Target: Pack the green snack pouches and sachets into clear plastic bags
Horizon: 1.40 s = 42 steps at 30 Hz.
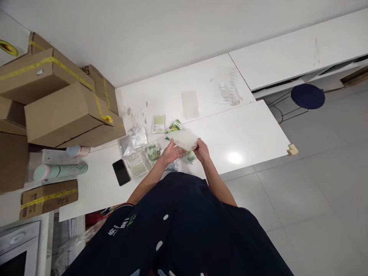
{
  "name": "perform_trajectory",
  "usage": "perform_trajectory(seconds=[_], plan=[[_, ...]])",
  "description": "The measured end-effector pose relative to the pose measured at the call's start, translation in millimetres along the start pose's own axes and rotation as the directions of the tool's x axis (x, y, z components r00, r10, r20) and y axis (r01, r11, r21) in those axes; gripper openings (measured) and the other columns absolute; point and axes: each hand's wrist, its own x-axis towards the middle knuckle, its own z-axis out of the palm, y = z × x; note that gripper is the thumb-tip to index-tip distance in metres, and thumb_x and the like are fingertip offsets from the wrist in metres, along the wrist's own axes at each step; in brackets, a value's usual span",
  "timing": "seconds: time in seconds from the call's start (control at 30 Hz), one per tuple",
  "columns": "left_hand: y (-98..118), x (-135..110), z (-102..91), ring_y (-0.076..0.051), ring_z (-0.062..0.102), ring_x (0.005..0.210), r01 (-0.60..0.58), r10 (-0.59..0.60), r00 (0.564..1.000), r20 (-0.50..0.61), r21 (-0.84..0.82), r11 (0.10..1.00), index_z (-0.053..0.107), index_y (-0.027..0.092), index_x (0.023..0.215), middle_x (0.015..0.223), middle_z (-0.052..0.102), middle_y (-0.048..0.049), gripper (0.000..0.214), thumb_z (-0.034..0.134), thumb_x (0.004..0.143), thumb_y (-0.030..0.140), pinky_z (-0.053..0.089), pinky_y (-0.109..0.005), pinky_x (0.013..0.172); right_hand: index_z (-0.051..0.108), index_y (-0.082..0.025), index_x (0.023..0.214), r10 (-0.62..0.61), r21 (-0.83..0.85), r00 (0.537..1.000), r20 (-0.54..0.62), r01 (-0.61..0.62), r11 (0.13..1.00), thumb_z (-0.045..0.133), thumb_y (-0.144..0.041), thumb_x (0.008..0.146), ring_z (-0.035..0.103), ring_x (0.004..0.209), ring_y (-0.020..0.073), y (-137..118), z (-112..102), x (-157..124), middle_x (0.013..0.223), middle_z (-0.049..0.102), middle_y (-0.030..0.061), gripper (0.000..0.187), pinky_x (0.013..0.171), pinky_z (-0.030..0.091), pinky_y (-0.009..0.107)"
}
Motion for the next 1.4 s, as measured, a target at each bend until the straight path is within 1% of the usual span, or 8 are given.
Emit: perform_trajectory(seconds=[0.3, 0.43, 0.53, 0.73, 0.9, 1.03, 1.13, 1.4], plan=[[-12, -14, -3.6, -0.015, 0.067, 0.074, -0.265, 0.265, 0.957, -0.119, 0.016, 0.964, 0.059, 0.016, 0.086, 0.082, 0.068, -0.0042, 0.031, 0.078, 0.073, 0.037, 0.055, -0.033, 0.078, 0.034, -0.022, 0.061, 0.343, -0.189, 0.939, 0.007, -0.336, 0.923, 0.057, -0.048, 0.088, 0.035, 0.039, 0.0077, 24, -15, -39, 0.047, 0.035, -0.0067, 0.044, 0.039, 0.036, 0.021], [-10, -17, -9.3, -0.013, 0.065, 0.073, -0.391, 0.431, 0.872, -0.231, 0.198, 0.899, 0.058, 0.016, 0.077, 0.074, 0.066, -0.0002, 0.025, 0.077, 0.070, 0.031, 0.054, -0.029, 0.075, 0.054, -0.021, 0.080, 0.116, -0.463, 0.976, -0.185, -0.191, 0.866, 0.053, -0.055, 0.087, 0.056, 0.054, 0.0121, 15, -24, -45, 0.069, 0.061, 0.0016, 0.035, 0.045, 0.044, 0.022], [-6, -22, -12.9, -0.014, 0.065, 0.077, -0.429, 0.495, 0.844, -0.205, 0.297, 0.853, 0.060, 0.016, 0.081, 0.077, 0.066, -0.0006, 0.025, 0.074, 0.073, 0.035, 0.054, -0.031, 0.076, 0.059, -0.024, 0.102, 0.070, -0.403, 0.994, -0.088, -0.100, 0.910, 0.047, -0.066, 0.086, 0.065, 0.077, 0.0170, -4, -24, -46, 0.101, 0.068, 0.0079, 0.047, 0.059, 0.054, 0.027], [2, -33, -23.4, -0.017, 0.066, 0.091, -0.358, 0.380, 0.925, -0.023, 0.281, 0.890, 0.061, 0.017, 0.101, 0.098, 0.069, -0.0073, 0.031, 0.071, 0.078, 0.035, 0.052, -0.035, 0.088, 0.063, -0.023, 0.101, 0.162, -0.250, 0.987, 0.013, -0.153, 0.956, 0.074, -0.050, 0.074, 0.064, 0.068, 0.0143, -10, -11, -43, 0.092, 0.070, 0.0050, 0.039, 0.056, 0.053, 0.024], [-2, -37, -37.6, -0.023, 0.066, 0.099, -0.134, 0.245, 0.921, -0.303, 0.343, 0.930, 0.032, 0.026, 0.145, 0.137, 0.052, -0.0167, 0.077, 0.066, 0.081, 0.051, 0.053, -0.037, 0.082, 0.067, -0.026, 0.097, -0.037, -0.277, 0.996, 0.075, 0.057, 0.959, 0.078, -0.047, 0.071, 0.067, 0.092, 0.0171, -4, 0, -56, 0.104, 0.070, 0.0037, 0.035, 0.072, 0.053, 0.026], [-15, -34, -25.0, -0.028, 0.065, 0.103, -0.080, 0.151, 0.970, -0.190, 0.341, 0.937, 0.015, 0.034, 0.152, 0.149, 0.038, -0.0190, 0.096, 0.057, 0.075, 0.072, 0.053, -0.038, 0.076, 0.067, -0.024, 0.095, -0.061, -0.346, 0.968, 0.243, 0.146, 0.927, 0.076, -0.051, 0.072, 0.067, 0.098, 0.0200, -20, 7, -70, 0.112, 0.069, 0.0060, 0.036, 0.082, 0.052, 0.031], [-34, -21, -11.9, -0.023, 0.067, 0.090, -0.092, 0.199, 0.957, -0.213, 0.427, 0.900, 0.013, 0.028, 0.152, 0.132, 0.056, -0.0183, 0.105, 0.075, 0.070, 0.052, 0.052, -0.033, 0.073, 0.065, -0.023, 0.099, -0.071, -0.361, 0.969, 0.237, 0.155, 0.919, 0.074, -0.053, 0.073, 0.070, 0.079, 0.0188, -39, 6, -65, 0.095, 0.072, 0.0058, 0.040, 0.076, 0.054, 0.033], [-29, 17, -49.1, -0.018, 0.063, 0.074, -0.131, 0.490, 0.853, -0.177, 0.838, 0.529, 0.064, 0.018, 0.108, 0.089, 0.069, -0.0080, 0.032, 0.062, 0.075, 0.019, 0.049, -0.033, 0.076, 0.061, -0.019, 0.103, -0.424, -0.666, 0.893, -0.152, 0.225, 0.711, 0.060, -0.045, 0.084, 0.054, 0.047, 0.0094, -103, -56, 32, 0.063, 0.062, -0.0009, 0.032, 0.053, 0.051, 0.024]])
